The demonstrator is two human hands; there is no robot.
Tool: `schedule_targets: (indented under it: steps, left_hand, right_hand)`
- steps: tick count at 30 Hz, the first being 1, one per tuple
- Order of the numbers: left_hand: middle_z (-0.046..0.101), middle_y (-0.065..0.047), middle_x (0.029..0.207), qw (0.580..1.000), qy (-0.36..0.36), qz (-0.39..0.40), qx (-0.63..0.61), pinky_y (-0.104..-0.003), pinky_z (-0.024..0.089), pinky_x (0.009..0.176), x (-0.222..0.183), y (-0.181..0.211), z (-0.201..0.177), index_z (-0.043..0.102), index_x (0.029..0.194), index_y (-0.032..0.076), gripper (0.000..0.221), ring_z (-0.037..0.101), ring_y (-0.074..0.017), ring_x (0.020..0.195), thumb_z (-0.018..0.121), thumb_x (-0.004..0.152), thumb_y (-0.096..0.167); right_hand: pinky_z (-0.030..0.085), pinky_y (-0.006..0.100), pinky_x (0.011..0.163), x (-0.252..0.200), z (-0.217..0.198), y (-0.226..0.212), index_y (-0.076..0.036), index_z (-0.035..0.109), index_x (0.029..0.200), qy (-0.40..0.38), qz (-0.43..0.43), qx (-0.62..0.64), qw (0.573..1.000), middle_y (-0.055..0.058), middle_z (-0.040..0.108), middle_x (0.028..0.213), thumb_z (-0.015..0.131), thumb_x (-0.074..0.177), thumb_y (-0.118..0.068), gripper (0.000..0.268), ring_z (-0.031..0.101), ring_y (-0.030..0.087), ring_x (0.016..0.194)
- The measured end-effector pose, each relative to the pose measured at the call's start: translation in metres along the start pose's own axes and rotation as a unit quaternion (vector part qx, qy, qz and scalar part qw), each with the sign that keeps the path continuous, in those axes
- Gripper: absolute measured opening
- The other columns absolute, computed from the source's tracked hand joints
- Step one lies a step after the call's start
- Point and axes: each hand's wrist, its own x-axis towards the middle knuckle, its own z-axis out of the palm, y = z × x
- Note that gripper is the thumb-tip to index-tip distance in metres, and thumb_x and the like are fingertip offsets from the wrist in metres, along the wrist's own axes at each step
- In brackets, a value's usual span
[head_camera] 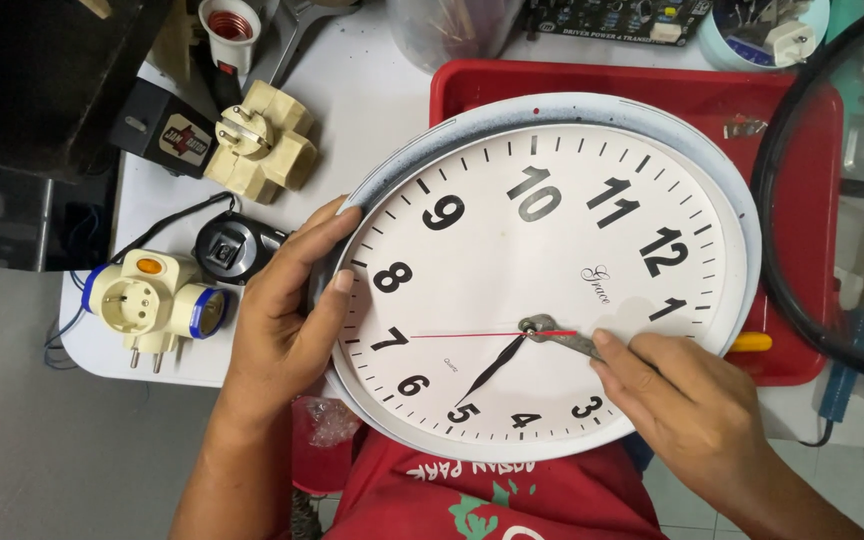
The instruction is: Inspecting and repairing a wall clock by cleaning the face and tightening the hands with a wrench.
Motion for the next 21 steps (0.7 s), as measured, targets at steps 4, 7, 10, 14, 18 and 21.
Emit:
schedule_targets:
  steps: [4, 7, 10, 14, 18, 21]
  left_hand:
    - [0.056, -0.022, 0.148, 1.0, -0.001, -0.006, -0.003, -0.042, 0.038, 0.127, -0.001, 0.001, 0.001, 0.053, 0.141, -0.001, 0.039, 0.049, -0.0316, 0.147, 0.053, 0.102, 0.007]
    - [0.055, -0.023, 0.148, 1.0, 0.0, 0.002, -0.002, -0.042, 0.038, 0.127, -0.001, -0.001, 0.001, 0.053, 0.14, -0.002, 0.039, 0.05, -0.0328, 0.146, 0.053, 0.103, 0.008]
    - [0.055, -0.023, 0.149, 1.0, -0.001, -0.003, -0.001, -0.042, 0.038, 0.127, -0.002, 0.0, 0.001, 0.053, 0.141, -0.002, 0.039, 0.049, -0.032, 0.146, 0.053, 0.102, 0.008]
    - [0.055, -0.023, 0.148, 1.0, 0.001, 0.0, -0.002, -0.042, 0.037, 0.128, -0.003, -0.002, 0.002, 0.053, 0.141, -0.002, 0.039, 0.05, -0.0321, 0.146, 0.053, 0.103, 0.008]
    - [0.055, -0.024, 0.148, 1.0, 0.001, 0.001, -0.002, -0.043, 0.038, 0.128, -0.002, -0.004, 0.002, 0.054, 0.14, -0.002, 0.039, 0.05, -0.0329, 0.146, 0.053, 0.102, 0.006]
    - [0.055, -0.024, 0.149, 1.0, -0.002, 0.0, -0.002, -0.043, 0.038, 0.128, -0.003, -0.004, 0.001, 0.054, 0.14, -0.002, 0.038, 0.049, -0.0326, 0.147, 0.053, 0.102, 0.007]
  right_hand:
    - [0.055, 0.033, 0.066, -0.001, 0.002, -0.005, 0.003, 0.071, 0.124, 0.011, 0.006, 0.003, 1.0, 0.009, 0.061, 0.095, 0.083, 0.09, 0.0, 0.036, 0.059, 0.018, 0.073]
    - [0.059, 0.032, 0.07, 0.004, -0.002, -0.007, 0.008, 0.07, 0.123, 0.006, -0.03, -0.018, 0.999, 0.011, 0.061, 0.094, 0.083, 0.09, 0.002, 0.036, 0.061, 0.018, 0.077]
    - [0.056, 0.034, 0.068, 0.0, -0.005, -0.003, 0.002, 0.072, 0.122, -0.013, 0.0, -0.012, 1.0, 0.01, 0.062, 0.097, 0.082, 0.09, 0.001, 0.034, 0.061, 0.018, 0.079]
    - [0.056, 0.035, 0.067, 0.003, -0.003, -0.004, 0.004, 0.071, 0.122, -0.005, -0.004, 0.002, 1.0, 0.01, 0.062, 0.094, 0.082, 0.09, 0.002, 0.034, 0.06, 0.02, 0.078]
    - [0.056, 0.034, 0.065, 0.004, -0.003, -0.002, 0.006, 0.07, 0.123, -0.012, -0.012, 0.008, 1.0, 0.009, 0.062, 0.09, 0.082, 0.089, 0.005, 0.036, 0.059, 0.019, 0.075]
    - [0.053, 0.035, 0.062, 0.011, -0.008, -0.001, 0.004, 0.072, 0.12, -0.017, -0.019, -0.007, 1.0, 0.008, 0.06, 0.088, 0.081, 0.09, 0.004, 0.032, 0.056, 0.02, 0.071]
